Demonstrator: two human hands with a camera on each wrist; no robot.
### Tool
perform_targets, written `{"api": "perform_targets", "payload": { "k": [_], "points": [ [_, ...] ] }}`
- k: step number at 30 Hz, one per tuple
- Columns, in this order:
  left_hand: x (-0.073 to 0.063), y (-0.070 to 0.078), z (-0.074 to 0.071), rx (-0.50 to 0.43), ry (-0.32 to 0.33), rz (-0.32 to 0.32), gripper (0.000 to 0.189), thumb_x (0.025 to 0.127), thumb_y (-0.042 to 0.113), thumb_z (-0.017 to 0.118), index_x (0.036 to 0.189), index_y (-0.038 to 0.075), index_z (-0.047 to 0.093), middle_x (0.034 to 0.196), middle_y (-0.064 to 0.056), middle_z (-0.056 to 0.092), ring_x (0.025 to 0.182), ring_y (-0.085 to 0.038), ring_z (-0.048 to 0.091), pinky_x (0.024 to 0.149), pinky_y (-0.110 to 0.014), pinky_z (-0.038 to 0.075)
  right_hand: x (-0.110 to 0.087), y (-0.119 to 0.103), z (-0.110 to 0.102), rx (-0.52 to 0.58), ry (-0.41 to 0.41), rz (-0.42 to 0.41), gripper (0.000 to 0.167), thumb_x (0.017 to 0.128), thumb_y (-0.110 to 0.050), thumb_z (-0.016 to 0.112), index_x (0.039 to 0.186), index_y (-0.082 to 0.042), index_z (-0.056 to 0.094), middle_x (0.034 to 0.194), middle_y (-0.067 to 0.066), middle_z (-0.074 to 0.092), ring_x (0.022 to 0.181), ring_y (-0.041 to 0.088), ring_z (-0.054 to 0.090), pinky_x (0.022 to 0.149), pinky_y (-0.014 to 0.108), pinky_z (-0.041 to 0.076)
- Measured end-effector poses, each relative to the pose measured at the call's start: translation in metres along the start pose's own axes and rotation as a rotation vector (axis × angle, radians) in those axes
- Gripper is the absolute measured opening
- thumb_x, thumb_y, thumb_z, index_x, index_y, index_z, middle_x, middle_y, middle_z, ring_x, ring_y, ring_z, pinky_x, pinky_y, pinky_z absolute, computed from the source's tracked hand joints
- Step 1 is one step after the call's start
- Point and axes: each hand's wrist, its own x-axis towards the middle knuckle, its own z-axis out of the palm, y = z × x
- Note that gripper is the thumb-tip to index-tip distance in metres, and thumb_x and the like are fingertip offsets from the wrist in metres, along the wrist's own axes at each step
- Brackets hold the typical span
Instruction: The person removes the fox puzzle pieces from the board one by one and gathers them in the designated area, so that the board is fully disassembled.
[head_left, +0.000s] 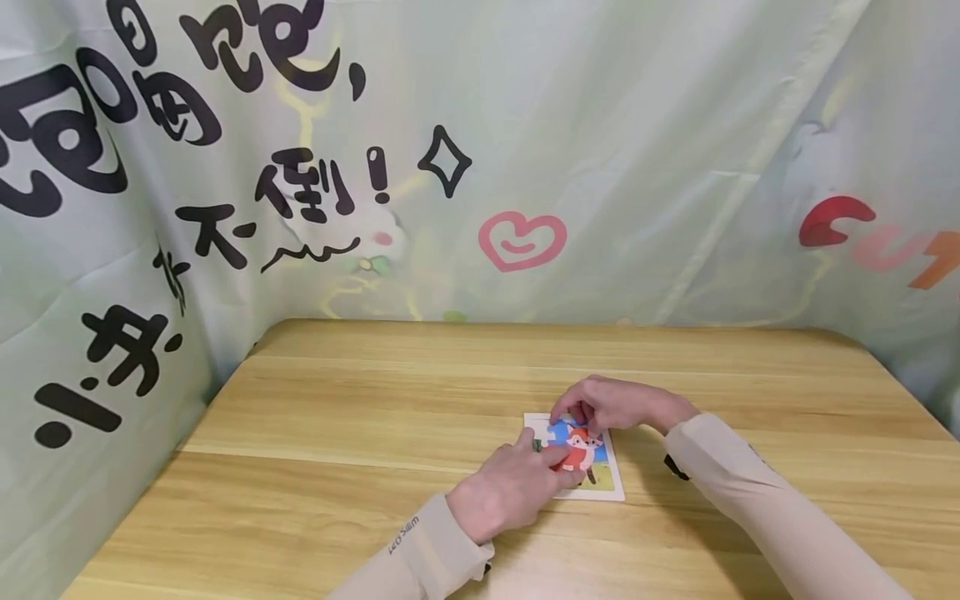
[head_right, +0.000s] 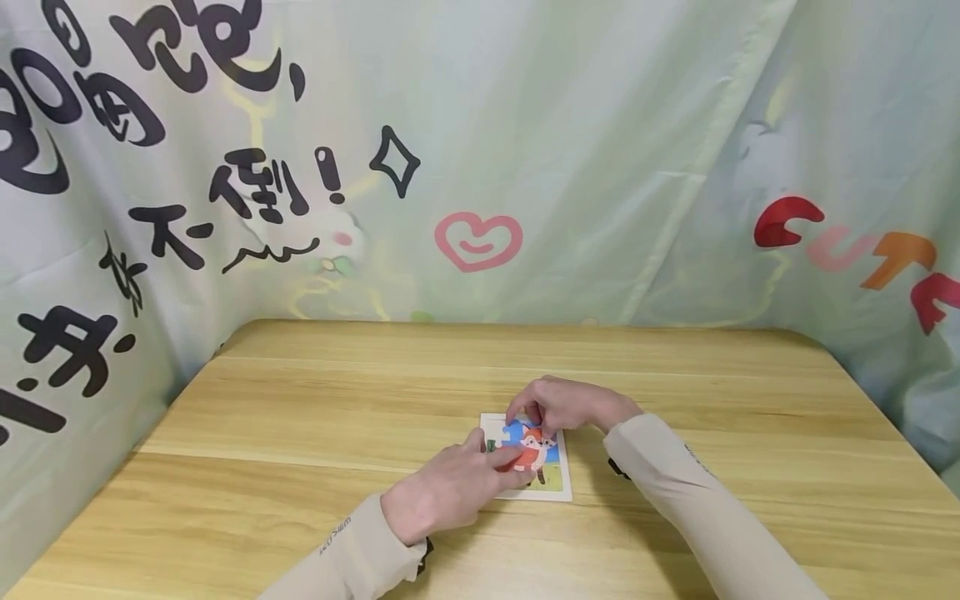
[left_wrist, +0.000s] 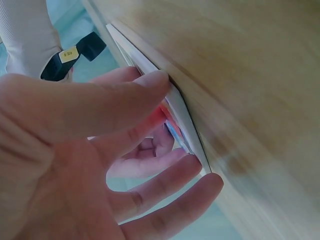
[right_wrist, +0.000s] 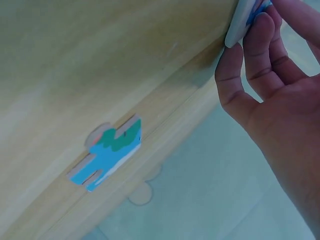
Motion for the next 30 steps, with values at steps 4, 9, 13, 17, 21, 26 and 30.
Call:
{"api": "perform_targets", "payload": {
  "k": [4,9,13,17,21,26,30],
  "points": [
    [0.0001,-0.0027,-0.0009,-0.01,-0.006,0.006,0.063,0.095,0.019,0.072,0.149,0.044,0.05,0.158,0.013,0.039,0.135,-0.042,0.046,0.084,-0.037,0.059,0.0018,-0.0004,0.0005,0.003,-0.001,0.037,0.054,0.075,0.027,0.057,0.117,-0.004,0.071,0.081,-0.004,0.059,0.069,0.01,0.049,0.063,0.024,0.046],
    [-0.0001,-0.0055,-0.0015,-0.029,-0.021,0.002,0.068,0.093,0.017,0.074,0.15,0.045,0.048,0.159,0.014,0.037,0.137,-0.043,0.043,0.083,-0.038,0.059,0.0022,-0.0014,0.0011,-0.012,0.0,0.033,0.056,0.073,0.027,0.056,0.113,-0.01,0.067,0.081,-0.001,0.058,0.068,0.011,0.049,0.064,0.025,0.046],
    [-0.0008,-0.0051,-0.0015,-0.033,-0.018,-0.003,0.067,0.093,0.017,0.074,0.149,0.045,0.049,0.159,0.013,0.038,0.137,-0.042,0.043,0.085,-0.039,0.058,0.001,-0.0031,0.0012,0.002,0.01,0.003,0.053,0.074,0.026,0.059,0.113,-0.009,0.064,0.082,0.0,0.057,0.067,0.01,0.048,0.064,0.024,0.045],
    [-0.0012,-0.0037,-0.0015,-0.039,-0.016,-0.003,0.067,0.093,0.017,0.074,0.149,0.045,0.049,0.159,0.013,0.038,0.137,-0.041,0.043,0.086,-0.039,0.058,0.0001,-0.0028,0.0026,0.001,0.047,-0.049,0.046,0.075,0.024,0.062,0.109,-0.007,0.067,0.087,0.0,0.058,0.073,0.013,0.049,0.066,0.026,0.046],
    [-0.0008,-0.0024,-0.0012,-0.051,-0.015,-0.003,0.069,0.092,0.016,0.075,0.149,0.045,0.049,0.158,0.013,0.038,0.138,-0.041,0.043,0.088,-0.041,0.057,0.0006,-0.0018,0.004,-0.031,0.101,-0.088,0.036,0.08,0.02,0.063,0.103,-0.006,0.071,0.095,-0.001,0.063,0.081,0.016,0.055,0.074,0.03,0.051],
    [-0.0001,-0.0017,-0.0004,-0.06,-0.011,-0.013,0.069,0.092,0.014,0.074,0.149,0.044,0.049,0.158,0.013,0.038,0.138,-0.041,0.042,0.09,-0.043,0.056,0.0032,-0.0044,0.0034,-0.043,0.14,-0.079,0.025,0.086,0.016,0.066,0.096,-0.006,0.073,0.097,-0.002,0.07,0.086,0.015,0.06,0.082,0.034,0.055],
    [0.0006,-0.0015,-0.0001,-0.061,-0.01,-0.011,0.068,0.093,0.013,0.074,0.148,0.044,0.05,0.157,0.014,0.039,0.138,-0.041,0.043,0.089,-0.042,0.057,0.0041,-0.0062,0.0018,-0.015,0.163,-0.066,0.022,0.087,0.014,0.066,0.092,-0.006,0.074,0.092,-0.002,0.071,0.082,0.013,0.061,0.08,0.032,0.055]
  ]
}}
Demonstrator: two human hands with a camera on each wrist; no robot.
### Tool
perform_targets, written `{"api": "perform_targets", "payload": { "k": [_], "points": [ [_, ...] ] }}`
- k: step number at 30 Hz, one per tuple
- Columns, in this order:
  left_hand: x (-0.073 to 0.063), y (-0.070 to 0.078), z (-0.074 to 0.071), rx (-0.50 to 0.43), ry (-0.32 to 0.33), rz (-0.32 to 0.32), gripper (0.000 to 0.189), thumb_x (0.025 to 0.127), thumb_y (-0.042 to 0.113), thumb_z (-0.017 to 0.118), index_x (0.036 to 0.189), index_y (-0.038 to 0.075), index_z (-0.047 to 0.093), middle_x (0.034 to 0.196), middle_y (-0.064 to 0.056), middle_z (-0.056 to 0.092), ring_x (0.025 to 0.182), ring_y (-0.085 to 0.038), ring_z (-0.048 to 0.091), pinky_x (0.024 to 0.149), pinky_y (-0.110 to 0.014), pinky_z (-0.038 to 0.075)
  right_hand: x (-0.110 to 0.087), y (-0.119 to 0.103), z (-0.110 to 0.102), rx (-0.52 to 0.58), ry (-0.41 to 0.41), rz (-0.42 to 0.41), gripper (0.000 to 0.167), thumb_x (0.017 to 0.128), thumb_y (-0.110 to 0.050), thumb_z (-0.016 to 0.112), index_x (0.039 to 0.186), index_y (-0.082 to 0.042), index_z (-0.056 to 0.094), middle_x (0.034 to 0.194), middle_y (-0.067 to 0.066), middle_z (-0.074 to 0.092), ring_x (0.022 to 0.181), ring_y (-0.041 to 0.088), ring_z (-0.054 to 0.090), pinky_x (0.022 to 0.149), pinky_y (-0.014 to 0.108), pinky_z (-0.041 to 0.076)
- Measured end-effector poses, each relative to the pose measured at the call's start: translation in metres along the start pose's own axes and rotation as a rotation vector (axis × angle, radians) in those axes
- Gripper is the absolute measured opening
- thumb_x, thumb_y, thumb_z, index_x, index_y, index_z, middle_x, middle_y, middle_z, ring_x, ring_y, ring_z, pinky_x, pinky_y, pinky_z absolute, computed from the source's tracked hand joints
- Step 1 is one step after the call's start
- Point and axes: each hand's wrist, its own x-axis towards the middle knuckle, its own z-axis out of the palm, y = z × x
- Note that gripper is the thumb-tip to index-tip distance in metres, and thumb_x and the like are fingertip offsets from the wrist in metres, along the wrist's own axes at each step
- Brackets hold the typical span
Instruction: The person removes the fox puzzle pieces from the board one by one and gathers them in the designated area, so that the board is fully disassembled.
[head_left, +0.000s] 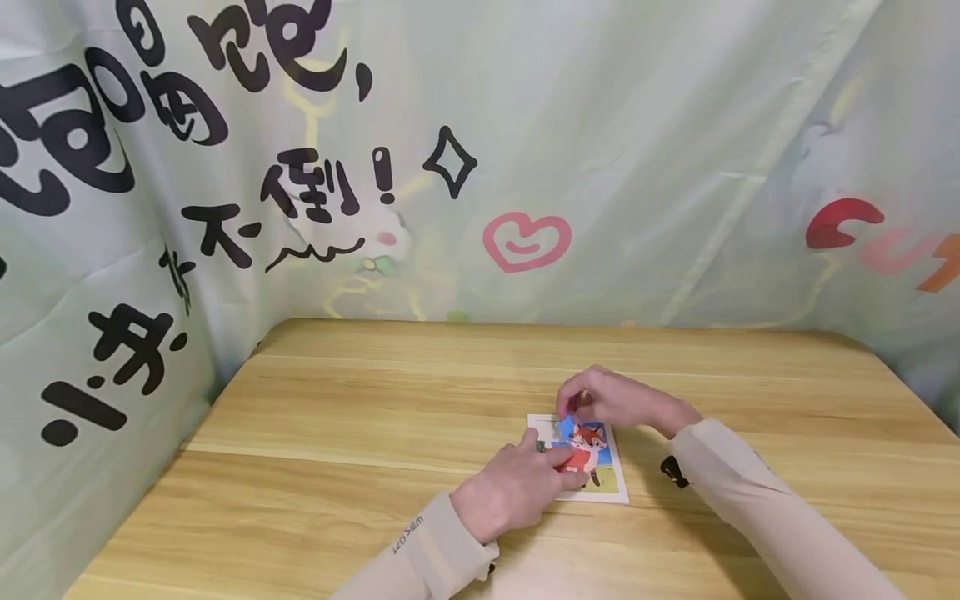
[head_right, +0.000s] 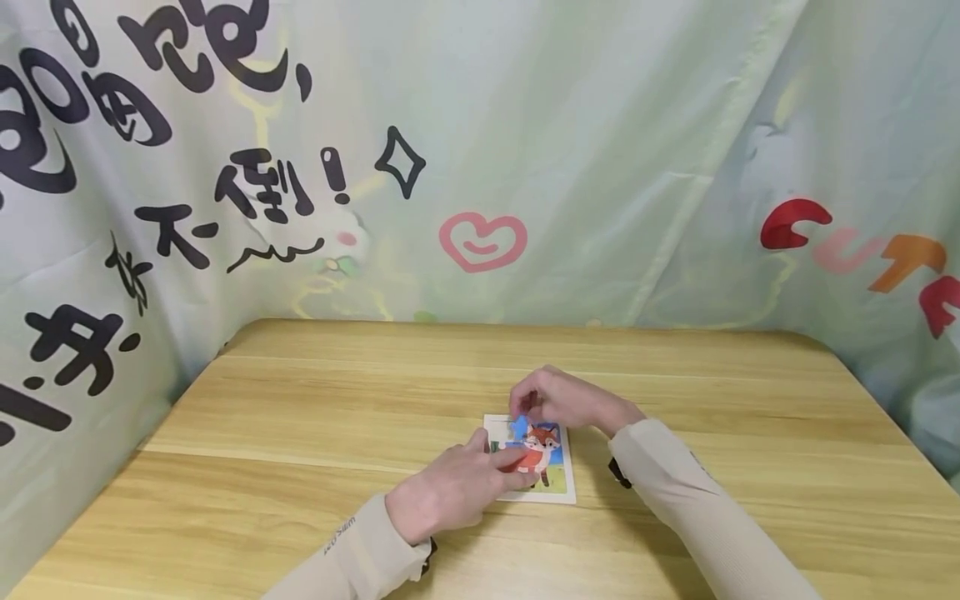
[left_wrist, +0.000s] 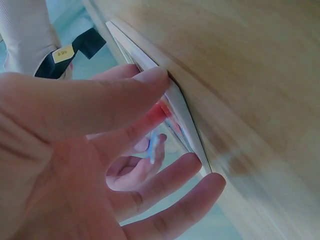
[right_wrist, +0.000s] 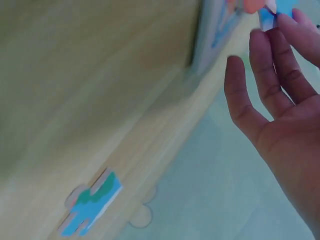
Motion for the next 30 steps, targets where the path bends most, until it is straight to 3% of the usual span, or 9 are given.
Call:
{"api": "perform_targets", "payload": {
  "k": [7,13,20,30],
  "points": [
    [0.002,0.002,-0.001,0.004,0.002,0.001,0.066,0.094,0.013,0.072,0.148,0.044,0.05,0.157,0.014,0.04,0.135,-0.04,0.045,0.087,-0.041,0.058,-0.009,-0.003,-0.014,0.015,0.056,0.045,0.019,0.089,0.014,0.065,0.091,-0.004,0.072,0.085,-0.001,0.068,0.073,0.013,0.058,0.067,0.028,0.054],
    [0.0,0.002,0.0,0.023,0.015,0.003,0.065,0.094,0.014,0.072,0.148,0.045,0.051,0.156,0.014,0.041,0.13,-0.038,0.048,0.082,-0.036,0.058,-0.023,-0.006,-0.028,-0.021,0.087,0.088,0.018,0.089,0.012,0.066,0.089,-0.005,0.072,0.084,-0.002,0.067,0.075,0.016,0.061,0.067,0.03,0.056],
    [-0.001,0.002,0.001,0.004,0.007,-0.002,0.067,0.094,0.013,0.072,0.149,0.044,0.049,0.158,0.014,0.038,0.136,-0.042,0.044,0.088,-0.04,0.057,-0.041,0.001,-0.04,-0.081,0.118,0.097,0.019,0.088,0.011,0.066,0.087,-0.007,0.072,0.083,-0.004,0.067,0.076,0.014,0.063,0.069,0.031,0.055],
    [-0.001,0.002,0.001,0.01,0.016,0.0,0.066,0.094,0.011,0.072,0.148,0.043,0.051,0.158,0.012,0.039,0.136,-0.042,0.045,0.085,-0.038,0.058,-0.068,0.011,-0.056,-0.073,0.134,0.137,0.016,0.088,0.014,0.067,0.089,-0.001,0.073,0.085,0.0,0.069,0.073,0.016,0.066,0.066,0.031,0.058]
  ]
}}
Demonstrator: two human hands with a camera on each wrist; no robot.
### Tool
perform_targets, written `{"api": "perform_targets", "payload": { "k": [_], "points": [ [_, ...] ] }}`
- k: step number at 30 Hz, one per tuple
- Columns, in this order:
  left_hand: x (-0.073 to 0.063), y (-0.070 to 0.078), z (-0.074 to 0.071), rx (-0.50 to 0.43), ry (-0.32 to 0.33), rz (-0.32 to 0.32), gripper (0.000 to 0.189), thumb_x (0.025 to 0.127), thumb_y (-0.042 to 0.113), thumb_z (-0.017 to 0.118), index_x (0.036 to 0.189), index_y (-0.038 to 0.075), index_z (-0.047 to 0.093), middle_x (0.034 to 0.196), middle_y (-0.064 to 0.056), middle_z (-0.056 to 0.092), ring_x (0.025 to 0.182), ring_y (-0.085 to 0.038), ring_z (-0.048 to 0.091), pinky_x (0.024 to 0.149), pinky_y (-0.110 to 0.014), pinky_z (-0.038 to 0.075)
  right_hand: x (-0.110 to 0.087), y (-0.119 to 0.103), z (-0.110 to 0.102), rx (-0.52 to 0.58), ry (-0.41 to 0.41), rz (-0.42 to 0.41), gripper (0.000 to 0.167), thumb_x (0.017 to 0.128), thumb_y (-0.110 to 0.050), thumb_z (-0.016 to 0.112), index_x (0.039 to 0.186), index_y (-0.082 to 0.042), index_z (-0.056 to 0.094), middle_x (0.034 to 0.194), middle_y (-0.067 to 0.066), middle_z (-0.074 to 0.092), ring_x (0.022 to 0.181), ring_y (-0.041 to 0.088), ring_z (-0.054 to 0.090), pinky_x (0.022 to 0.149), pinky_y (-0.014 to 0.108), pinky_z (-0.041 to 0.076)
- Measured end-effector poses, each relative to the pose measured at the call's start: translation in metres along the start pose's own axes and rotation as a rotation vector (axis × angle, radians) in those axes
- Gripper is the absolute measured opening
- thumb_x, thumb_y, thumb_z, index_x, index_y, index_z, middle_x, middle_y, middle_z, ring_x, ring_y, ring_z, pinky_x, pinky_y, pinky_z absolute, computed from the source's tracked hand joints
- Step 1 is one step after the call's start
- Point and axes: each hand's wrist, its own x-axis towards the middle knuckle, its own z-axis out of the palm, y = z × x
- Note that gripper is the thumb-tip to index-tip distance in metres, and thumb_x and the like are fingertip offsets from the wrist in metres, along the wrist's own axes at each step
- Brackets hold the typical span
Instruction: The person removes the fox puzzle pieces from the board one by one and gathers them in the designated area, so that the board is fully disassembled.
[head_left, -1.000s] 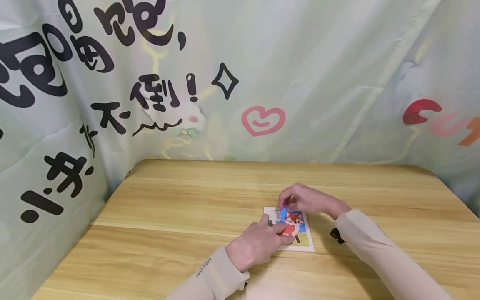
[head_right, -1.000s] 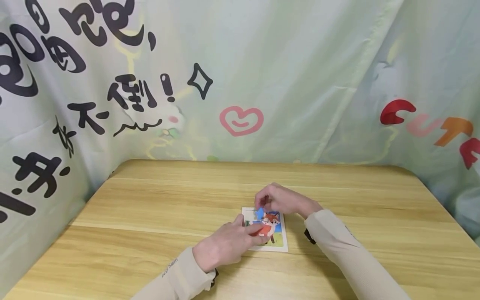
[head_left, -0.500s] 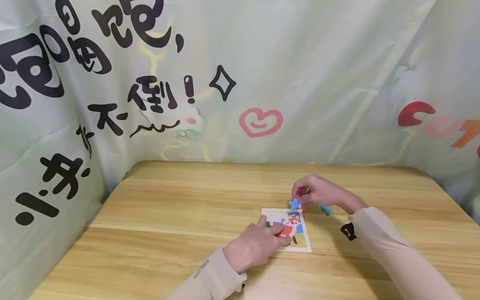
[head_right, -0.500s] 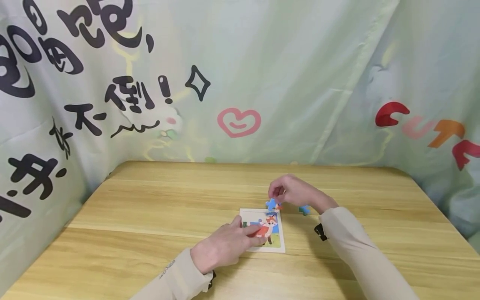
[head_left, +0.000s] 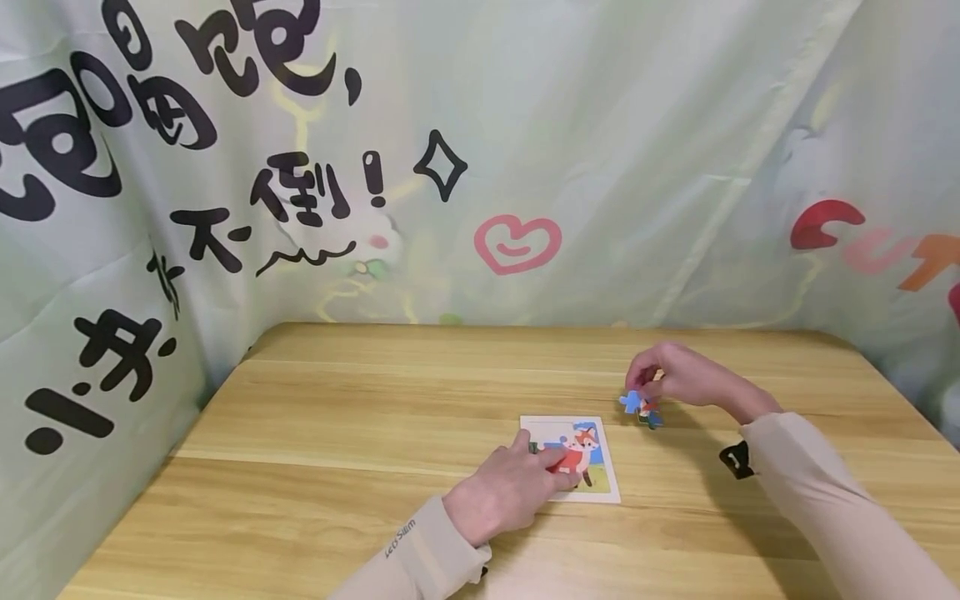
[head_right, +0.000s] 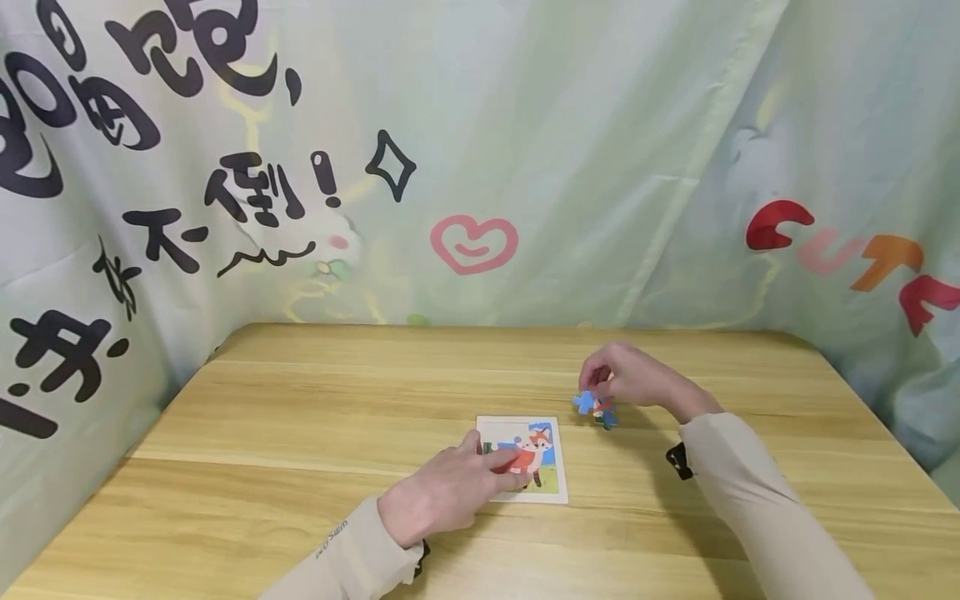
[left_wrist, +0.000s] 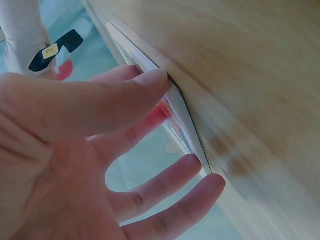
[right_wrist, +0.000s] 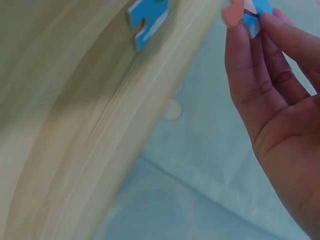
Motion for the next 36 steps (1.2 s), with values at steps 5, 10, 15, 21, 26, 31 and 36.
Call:
{"api": "perform_targets", "payload": {
  "k": [5,10,15,21,26,31,36],
  "points": [
    [0.001,0.001,0.0,-0.016,0.0,-0.003,0.066,0.094,0.011,0.072,0.148,0.043,0.051,0.158,0.013,0.039,0.135,-0.041,0.044,0.088,-0.038,0.057,-0.01,0.008,-0.006,-0.03,-0.006,0.006,0.015,0.087,0.014,0.067,0.09,0.001,0.074,0.086,0.0,0.07,0.072,0.013,0.066,0.065,0.031,0.058],
    [0.002,0.001,0.0,-0.002,0.002,-0.003,0.066,0.094,0.012,0.072,0.148,0.044,0.05,0.158,0.014,0.039,0.135,-0.04,0.045,0.088,-0.038,0.057,-0.019,0.018,-0.011,-0.069,-0.007,0.023,0.016,0.086,0.014,0.067,0.088,0.0,0.074,0.086,-0.003,0.07,0.073,0.009,0.062,0.066,0.029,0.056],
    [0.002,0.001,0.0,0.0,0.006,-0.002,0.067,0.094,0.012,0.073,0.148,0.044,0.05,0.157,0.013,0.039,0.135,-0.04,0.045,0.087,-0.037,0.057,-0.028,0.029,-0.016,-0.07,-0.007,0.025,0.015,0.085,0.015,0.068,0.088,0.001,0.074,0.085,-0.002,0.071,0.073,0.007,0.062,0.065,0.027,0.055],
    [0.0,-0.001,0.0,0.002,0.007,0.003,0.066,0.093,0.013,0.074,0.147,0.043,0.052,0.157,0.013,0.04,0.135,-0.042,0.045,0.084,-0.037,0.058,-0.033,0.042,-0.015,-0.071,-0.011,0.011,0.016,0.082,0.016,0.069,0.086,0.002,0.074,0.084,-0.001,0.071,0.073,0.004,0.06,0.063,0.027,0.054],
    [-0.002,-0.001,0.0,0.031,0.019,0.009,0.065,0.093,0.015,0.074,0.147,0.043,0.052,0.156,0.013,0.041,0.13,-0.039,0.049,0.079,-0.032,0.058,-0.035,0.05,-0.013,-0.05,-0.017,0.038,0.016,0.083,0.016,0.068,0.086,0.001,0.074,0.084,-0.001,0.071,0.071,0.005,0.059,0.061,0.026,0.053],
    [-0.002,0.0,0.0,0.027,0.017,0.008,0.064,0.093,0.018,0.075,0.147,0.044,0.052,0.156,0.013,0.041,0.132,-0.039,0.047,0.082,-0.034,0.058,-0.036,0.053,-0.012,-0.017,-0.03,0.082,0.018,0.083,0.016,0.065,0.086,0.001,0.074,0.083,-0.002,0.07,0.067,0.004,0.054,0.059,0.026,0.05],
    [-0.001,0.0,0.001,0.023,0.018,0.008,0.064,0.094,0.015,0.073,0.148,0.044,0.051,0.157,0.013,0.041,0.132,-0.04,0.047,0.081,-0.033,0.058,-0.037,0.057,-0.01,-0.031,-0.023,0.121,0.017,0.083,0.016,0.063,0.086,0.002,0.072,0.083,0.0,0.069,0.067,0.004,0.052,0.059,0.025,0.048]
  ]
}}
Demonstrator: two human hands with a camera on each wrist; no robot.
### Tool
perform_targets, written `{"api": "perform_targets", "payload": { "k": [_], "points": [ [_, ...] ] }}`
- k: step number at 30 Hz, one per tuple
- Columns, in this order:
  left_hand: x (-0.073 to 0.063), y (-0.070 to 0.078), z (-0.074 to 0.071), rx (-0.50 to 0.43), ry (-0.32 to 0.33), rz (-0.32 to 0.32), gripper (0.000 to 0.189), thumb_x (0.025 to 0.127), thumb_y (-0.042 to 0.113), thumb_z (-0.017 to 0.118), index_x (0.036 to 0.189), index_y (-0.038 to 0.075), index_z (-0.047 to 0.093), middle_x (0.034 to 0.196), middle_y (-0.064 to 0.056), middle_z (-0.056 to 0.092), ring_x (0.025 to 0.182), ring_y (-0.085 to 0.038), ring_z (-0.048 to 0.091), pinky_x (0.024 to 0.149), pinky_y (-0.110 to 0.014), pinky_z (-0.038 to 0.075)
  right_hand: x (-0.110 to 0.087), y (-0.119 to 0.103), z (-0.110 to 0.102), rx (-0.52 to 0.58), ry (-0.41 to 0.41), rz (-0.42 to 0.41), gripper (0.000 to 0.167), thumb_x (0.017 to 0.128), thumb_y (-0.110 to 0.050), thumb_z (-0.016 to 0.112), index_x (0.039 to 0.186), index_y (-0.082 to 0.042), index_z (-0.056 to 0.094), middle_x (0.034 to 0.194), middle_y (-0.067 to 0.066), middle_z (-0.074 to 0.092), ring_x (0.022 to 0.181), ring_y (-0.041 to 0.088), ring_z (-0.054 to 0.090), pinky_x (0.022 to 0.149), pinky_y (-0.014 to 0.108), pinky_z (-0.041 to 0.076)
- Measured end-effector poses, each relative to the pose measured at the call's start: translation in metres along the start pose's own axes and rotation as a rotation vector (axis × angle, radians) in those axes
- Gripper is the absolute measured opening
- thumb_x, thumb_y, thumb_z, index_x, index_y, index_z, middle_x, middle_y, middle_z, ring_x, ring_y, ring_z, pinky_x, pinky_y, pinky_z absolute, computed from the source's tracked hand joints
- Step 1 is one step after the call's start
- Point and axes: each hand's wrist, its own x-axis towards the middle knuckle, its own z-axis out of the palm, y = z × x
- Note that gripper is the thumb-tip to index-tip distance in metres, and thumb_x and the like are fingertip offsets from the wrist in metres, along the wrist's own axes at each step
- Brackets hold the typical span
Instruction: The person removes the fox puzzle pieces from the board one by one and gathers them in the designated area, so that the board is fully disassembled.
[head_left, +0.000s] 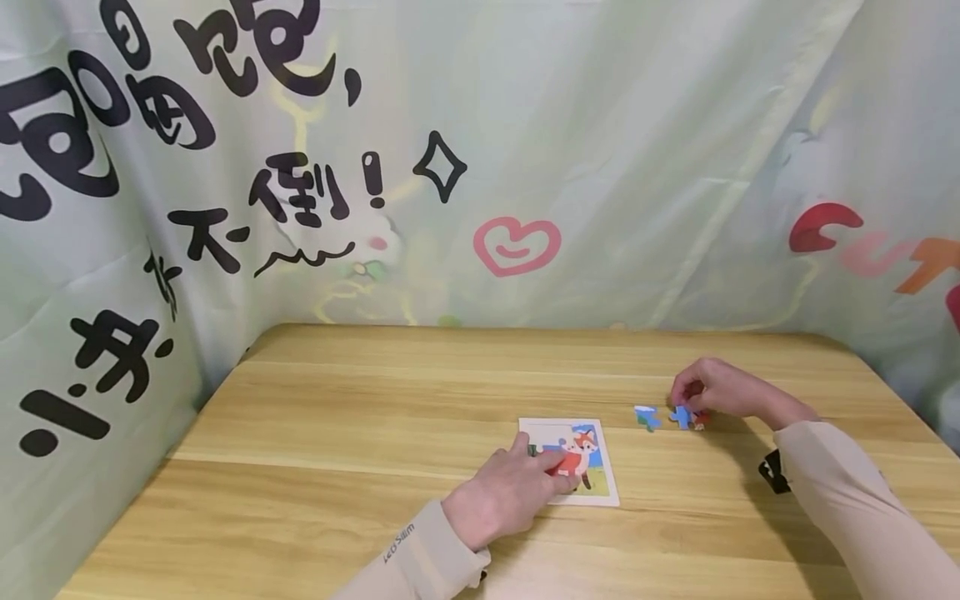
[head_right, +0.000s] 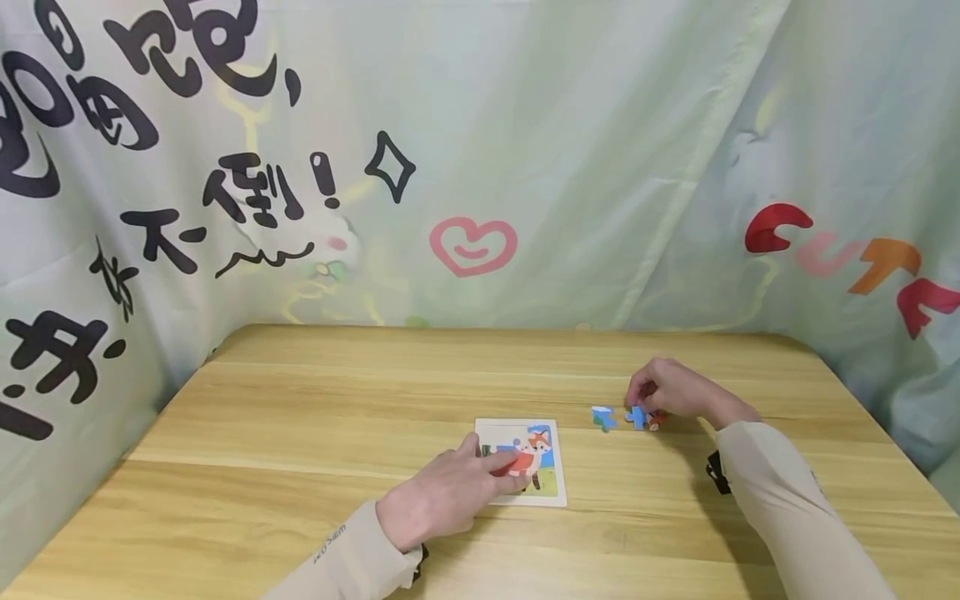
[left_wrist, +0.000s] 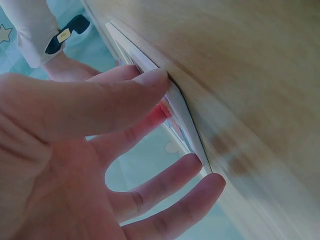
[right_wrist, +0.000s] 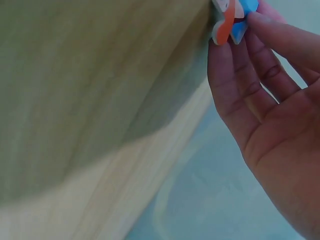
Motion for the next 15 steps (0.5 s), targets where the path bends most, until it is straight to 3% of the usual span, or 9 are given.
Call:
{"api": "perform_targets", "payload": {
  "k": [15],
  "points": [
    [0.0012,0.0001,-0.0004,-0.014,-0.006,-0.005,0.067,0.094,0.013,0.072,0.148,0.044,0.05,0.158,0.013,0.039,0.132,-0.04,0.047,0.083,-0.035,0.058,-0.0028,0.0006,-0.0007,-0.006,0.006,0.036,0.015,0.083,0.015,0.064,0.087,0.002,0.071,0.083,-0.001,0.068,0.068,0.007,0.055,0.061,0.027,0.051]
  ]
}}
